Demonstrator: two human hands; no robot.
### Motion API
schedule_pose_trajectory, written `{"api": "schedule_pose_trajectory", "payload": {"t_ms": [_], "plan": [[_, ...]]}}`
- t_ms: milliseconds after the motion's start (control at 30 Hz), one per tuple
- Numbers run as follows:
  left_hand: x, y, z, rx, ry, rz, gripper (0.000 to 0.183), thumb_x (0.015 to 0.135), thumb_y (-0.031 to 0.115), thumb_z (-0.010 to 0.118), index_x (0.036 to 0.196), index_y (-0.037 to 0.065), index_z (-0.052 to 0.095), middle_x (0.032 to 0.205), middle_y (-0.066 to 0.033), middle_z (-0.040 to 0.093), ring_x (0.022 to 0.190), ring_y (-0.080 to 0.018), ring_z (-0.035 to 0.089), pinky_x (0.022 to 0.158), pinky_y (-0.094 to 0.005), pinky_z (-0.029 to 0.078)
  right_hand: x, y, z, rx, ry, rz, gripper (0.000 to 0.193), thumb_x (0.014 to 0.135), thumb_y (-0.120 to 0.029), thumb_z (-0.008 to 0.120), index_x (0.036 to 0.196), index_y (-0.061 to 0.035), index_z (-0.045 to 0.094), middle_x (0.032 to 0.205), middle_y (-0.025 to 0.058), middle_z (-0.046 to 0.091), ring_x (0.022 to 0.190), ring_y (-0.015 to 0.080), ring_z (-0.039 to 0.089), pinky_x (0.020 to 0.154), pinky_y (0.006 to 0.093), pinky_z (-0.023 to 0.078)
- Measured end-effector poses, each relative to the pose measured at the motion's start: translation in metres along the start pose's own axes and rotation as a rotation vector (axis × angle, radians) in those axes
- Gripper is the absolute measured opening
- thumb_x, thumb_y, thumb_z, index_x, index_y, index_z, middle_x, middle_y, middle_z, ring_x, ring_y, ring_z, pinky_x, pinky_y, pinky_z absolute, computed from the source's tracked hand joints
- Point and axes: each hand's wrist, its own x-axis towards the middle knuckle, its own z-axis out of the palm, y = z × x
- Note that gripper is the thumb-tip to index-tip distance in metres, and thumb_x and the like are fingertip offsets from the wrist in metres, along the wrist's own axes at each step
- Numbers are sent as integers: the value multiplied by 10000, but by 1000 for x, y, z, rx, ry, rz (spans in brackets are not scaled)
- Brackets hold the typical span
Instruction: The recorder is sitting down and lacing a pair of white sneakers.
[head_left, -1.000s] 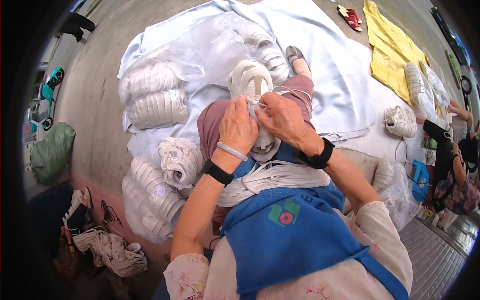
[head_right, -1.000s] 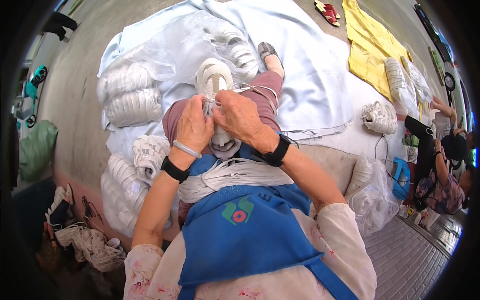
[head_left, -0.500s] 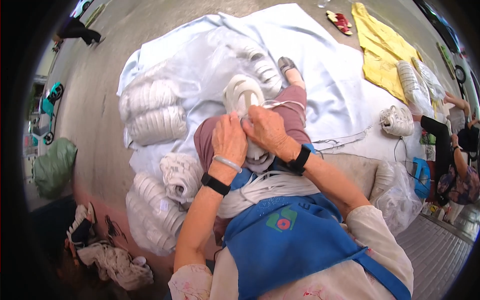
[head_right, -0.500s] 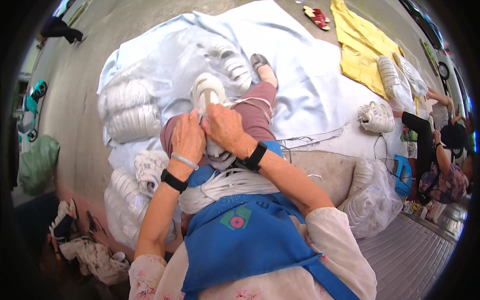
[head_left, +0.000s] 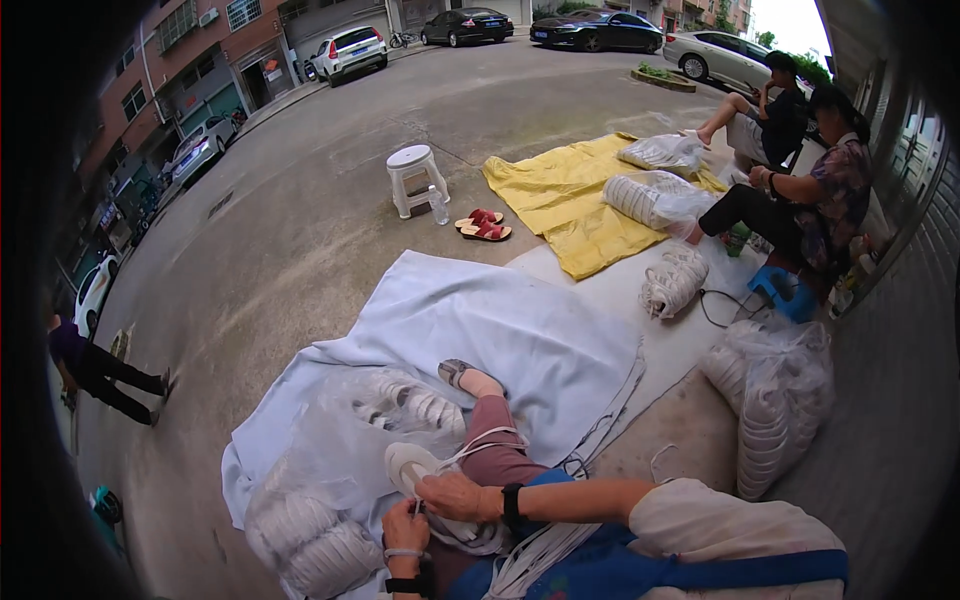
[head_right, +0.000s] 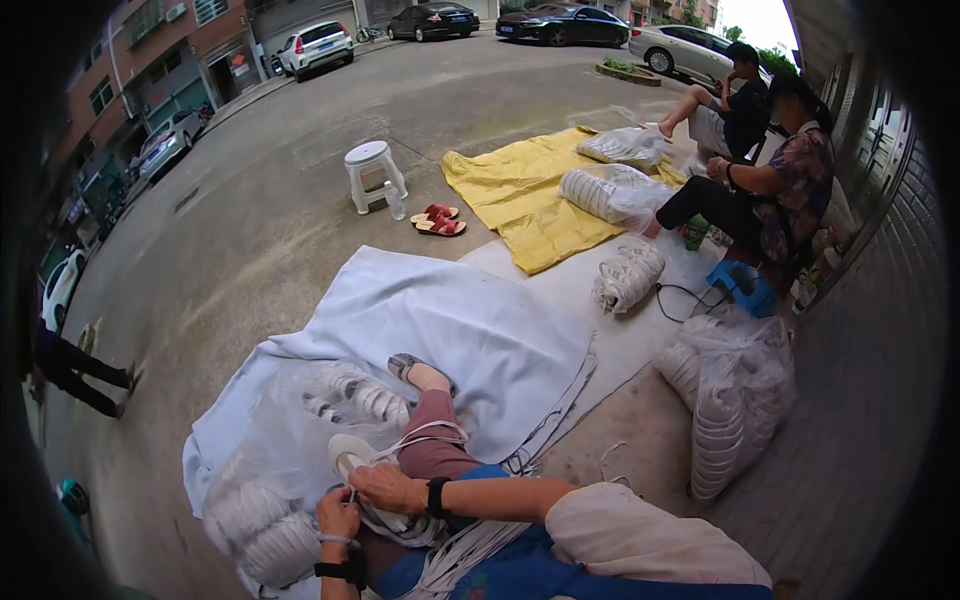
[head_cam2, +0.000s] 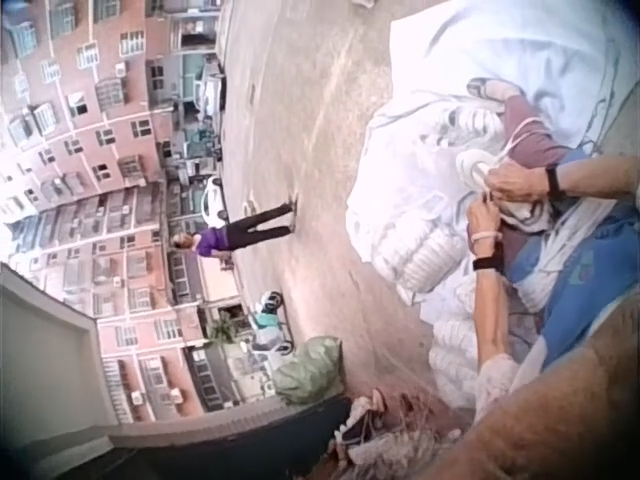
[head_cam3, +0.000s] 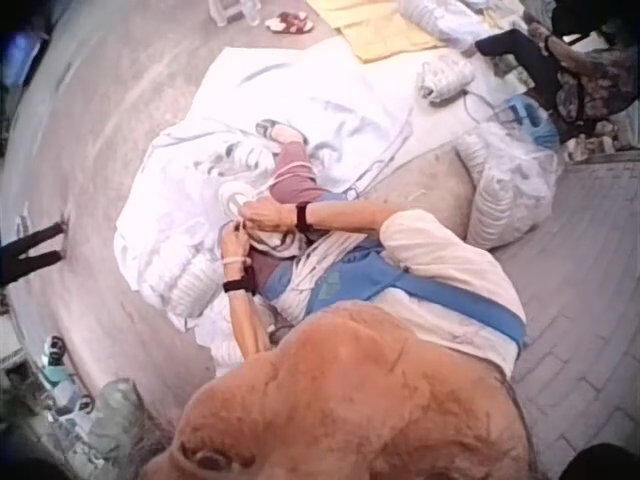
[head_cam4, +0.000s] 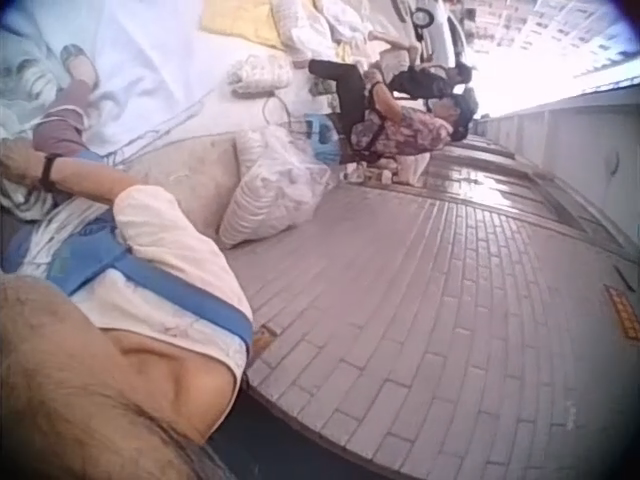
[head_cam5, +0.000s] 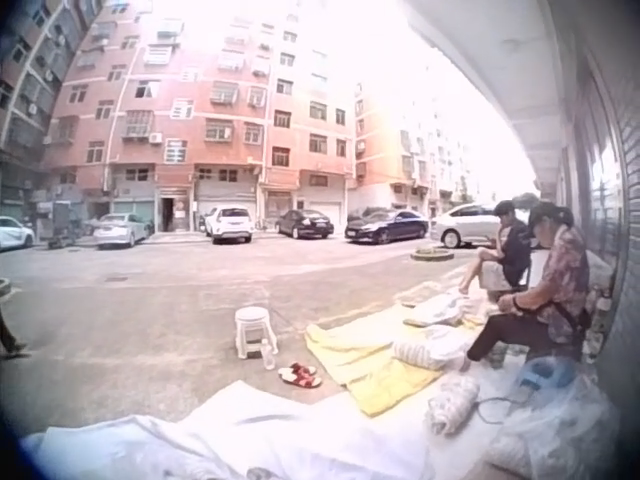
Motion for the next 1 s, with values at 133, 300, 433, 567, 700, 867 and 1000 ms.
{"api": "schedule_pose_trajectory", "payload": {"t_ms": [133, 300, 433, 567, 700, 867, 1000], "plan": [[-4, -1, -5, -155, -19, -65, 245, 664, 58, 597, 881, -37, 659, 831, -217, 649, 772, -352, 638, 734, -405, 495, -1, -5, -2, -44, -2, -68, 162, 778, -132, 571, 872, -29, 491, 806, 165, 547, 659, 362, 600, 553, 441, 472], [-8, -13, 0, -156, -47, -80, 219, 685, 50, 595, 878, -29, 662, 800, -201, 651, 742, -320, 648, 702, -362, 503, -8, -13, -8, -172, -47, -168, 140, 783, -120, 527, 869, -10, 535, 794, 133, 553, 631, 300, 626, 505, 388, 500], [-14, -6, -4, -195, -36, -102, 172, 699, 60, 614, 845, -25, 645, 772, -186, 649, 714, -301, 647, 668, -356, 494, -8, -19, -8, -259, -121, -158, 141, 780, -122, 532, 847, 1, 550, 786, 141, 552, 625, 301, 627, 489, 392, 497], [-15, 6, -4, -229, -45, -142, 141, 721, 84, 626, 831, -4, 625, 759, -173, 645, 703, -299, 638, 650, -360, 480, -12, -19, -11, -312, -175, -210, 142, 770, -112, 537, 837, 12, 557, 769, 149, 553, 625, 294, 629, 485, 391, 494], [-12, 1, -2, -210, -53, -121, 158, 735, 118, 625, 853, 13, 616, 764, -166, 643, 718, -311, 632, 662, -365, 475, -13, -15, -5, -316, -131, -244, 148, 780, -114, 529, 862, 6, 557, 753, 146, 553, 632, 293, 635, 505, 377, 495], [-16, -6, -6, -260, -38, -126, 165, 748, 117, 612, 889, 34, 606, 811, -168, 651, 763, -313, 637, 697, -361, 485, -7, -24, 8, -307, -94, -228, 152, 784, -109, 525, 889, -4, 560, 743, 142, 558, 632, 292, 637, 507, 377, 496], [-17, -13, -1, -259, -67, -105, 164, 761, 125, 578, 911, 59, 593, 845, -166, 647, 831, -346, 622, 728, -393, 488, -9, -32, -2, -421, -141, -162, 116, 770, -114, 535, 831, -22, 568, 746, 131, 563, 622, 285, 634, 509, 379, 503]]}}
